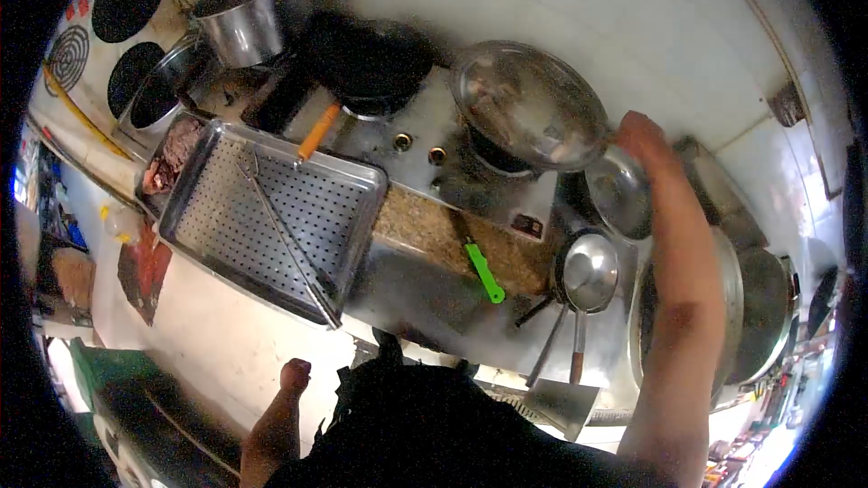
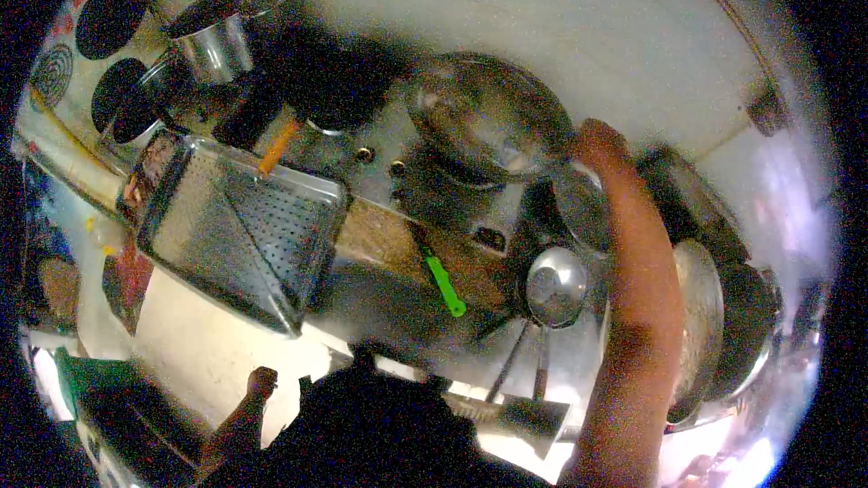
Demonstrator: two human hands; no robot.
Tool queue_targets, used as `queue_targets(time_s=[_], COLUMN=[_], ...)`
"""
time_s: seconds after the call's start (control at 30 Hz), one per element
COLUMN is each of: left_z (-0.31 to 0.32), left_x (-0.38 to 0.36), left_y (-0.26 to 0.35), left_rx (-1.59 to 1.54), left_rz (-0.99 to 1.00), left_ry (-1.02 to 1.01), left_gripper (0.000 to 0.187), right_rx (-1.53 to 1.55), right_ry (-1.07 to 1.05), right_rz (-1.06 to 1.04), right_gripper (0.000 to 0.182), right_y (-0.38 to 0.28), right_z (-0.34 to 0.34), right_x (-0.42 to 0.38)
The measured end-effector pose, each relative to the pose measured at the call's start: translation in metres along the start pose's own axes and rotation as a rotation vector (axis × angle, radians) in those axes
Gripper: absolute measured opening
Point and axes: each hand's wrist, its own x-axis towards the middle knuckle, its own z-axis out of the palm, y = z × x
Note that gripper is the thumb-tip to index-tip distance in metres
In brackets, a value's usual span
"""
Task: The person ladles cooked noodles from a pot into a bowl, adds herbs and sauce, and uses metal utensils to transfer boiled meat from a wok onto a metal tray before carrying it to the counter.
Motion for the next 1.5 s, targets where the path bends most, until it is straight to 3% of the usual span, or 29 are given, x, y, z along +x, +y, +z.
queue_targets(time_s=[0.07, 0.1, 0.13, 0.2, 0.27, 0.33, 0.37, 0.4, 0.47, 0.53, 0.57, 0.6, 0.63, 0.73, 0.77, 0.8, 0.83, 0.93, 1.0, 1.03, 1.1, 1.23, 1.3, 1.33, 1.4, 1.43, 1.5], left_z=[0.025, 0.038, 0.034, 0.033, -0.012, -0.013, 0.006, 0.027, 0.006, -0.009, -0.011, -0.014, -0.018, -0.024, -0.021, -0.017, -0.012, 0.002, 0.009, 0.009, -0.001, -0.025, -0.024, -0.01, 0.031, 0.02, -0.017], left_x=[0.011, 0.013, 0.012, 0.001, -0.016, -0.023, -0.026, -0.029, -0.029, -0.024, -0.02, -0.017, -0.01, 0.005, 0.007, 0.011, 0.016, 0.028, 0.031, 0.032, 0.032, 0.028, 0.027, 0.029, 0.036, 0.033, 0.025], left_y=[-0.031, -0.045, -0.044, -0.034, 0.0, -0.004, -0.019, -0.036, -0.029, -0.025, -0.028, -0.03, -0.029, -0.021, -0.02, -0.018, -0.017, -0.016, -0.013, -0.013, -0.008, -0.003, -0.012, -0.026, -0.058, -0.049, -0.021], left_rx=[-0.812, -0.657, -0.701, -0.686, -0.09, -0.048, -0.04, -0.032, 0.092, 0.22, 0.131, 0.041, 0.102, 0.092, -0.057, -0.058, -0.142, -0.305, -0.65, -0.65, -0.318, -0.062, 0.071, 0.071, -0.432, -0.433, 0.03], left_rz=[-0.183, -0.053, -0.12, -0.117, 0.216, 0.268, 0.161, 0.052, 0.11, 0.167, 0.173, 0.183, 0.09, 0.085, 0.208, 0.213, 0.178, 0.11, -0.167, -0.165, -0.041, 0.076, 0.255, 0.255, -0.079, -0.078, 0.132], left_ry=[0.137, 0.184, 0.106, 0.165, 0.226, 0.119, 0.072, 0.026, -0.019, -0.065, 0.006, 0.074, -0.045, -0.016, 0.217, 0.216, 0.183, 0.116, 0.064, 0.063, 0.076, 0.014, 0.061, 0.061, -0.02, -0.021, 0.021], left_gripper=[0.016, 0.013, 0.01, 0.008, 0.006, 0.006, 0.006, 0.006, 0.005, 0.004, 0.004, 0.005, 0.006, 0.009, 0.012, 0.012, 0.01, 0.009, 0.005, 0.005, 0.003, 0.006, 0.007, 0.007, 0.009, 0.009, 0.008], right_rx=[0.157, 0.075, -0.009, 0.052, 0.109, 0.198, 0.195, 0.293, 0.386, 1.065, 1.065, 0.874, 0.681, 0.699, 0.697, 0.36, 0.022, -0.114, -0.225, -0.334, -0.341, -0.307, -0.32, -0.332, -0.278, -0.224, -0.169], right_ry=[-0.027, -0.118, -0.21, -0.241, -0.272, -0.35, -0.354, -0.302, -0.246, -0.165, -0.167, -0.227, -0.283, -0.308, -0.306, -0.237, -0.167, -0.054, -0.081, -0.109, -0.062, -0.075, -0.103, -0.131, -0.106, -0.081, -0.064], right_rz=[0.021, 0.04, 0.059, 0.091, 0.12, 0.06, 0.063, -0.017, -0.1, -0.332, -0.329, -0.272, -0.215, -0.177, -0.174, -0.222, -0.265, -0.208, -0.206, -0.206, -0.203, -0.153, -0.176, -0.201, -0.17, -0.139, -0.147], right_gripper=[0.028, 0.03, 0.032, 0.034, 0.035, 0.034, 0.034, 0.032, 0.03, 0.024, 0.024, 0.022, 0.02, 0.022, 0.022, 0.024, 0.026, 0.027, 0.026, 0.026, 0.025, 0.023, 0.023, 0.024, 0.024, 0.024, 0.025], right_y=[-0.013, -0.02, -0.025, -0.007, 0.006, 0.008, 0.005, 0.0, 0.01, 0.058, 0.055, 0.051, 0.047, 0.019, 0.01, 0.002, -0.005, -0.021, -0.023, -0.025, -0.03, -0.069, -0.077, -0.079, -0.075, -0.074, -0.074], right_z=[0.006, 0.007, 0.009, 0.026, 0.043, 0.055, 0.058, 0.062, 0.086, 0.154, 0.148, 0.133, 0.116, 0.053, 0.035, 0.018, 0.002, -0.042, -0.063, -0.073, -0.094, -0.119, -0.098, -0.084, -0.057, -0.05, -0.045], right_x=[0.021, 0.032, 0.042, 0.06, 0.077, 0.086, 0.083, 0.077, 0.087, 0.115, 0.116, 0.113, 0.108, 0.08, 0.074, 0.068, 0.062, 0.036, 0.032, 0.03, 0.016, -0.012, -0.015, -0.017, -0.025, -0.032, -0.049])
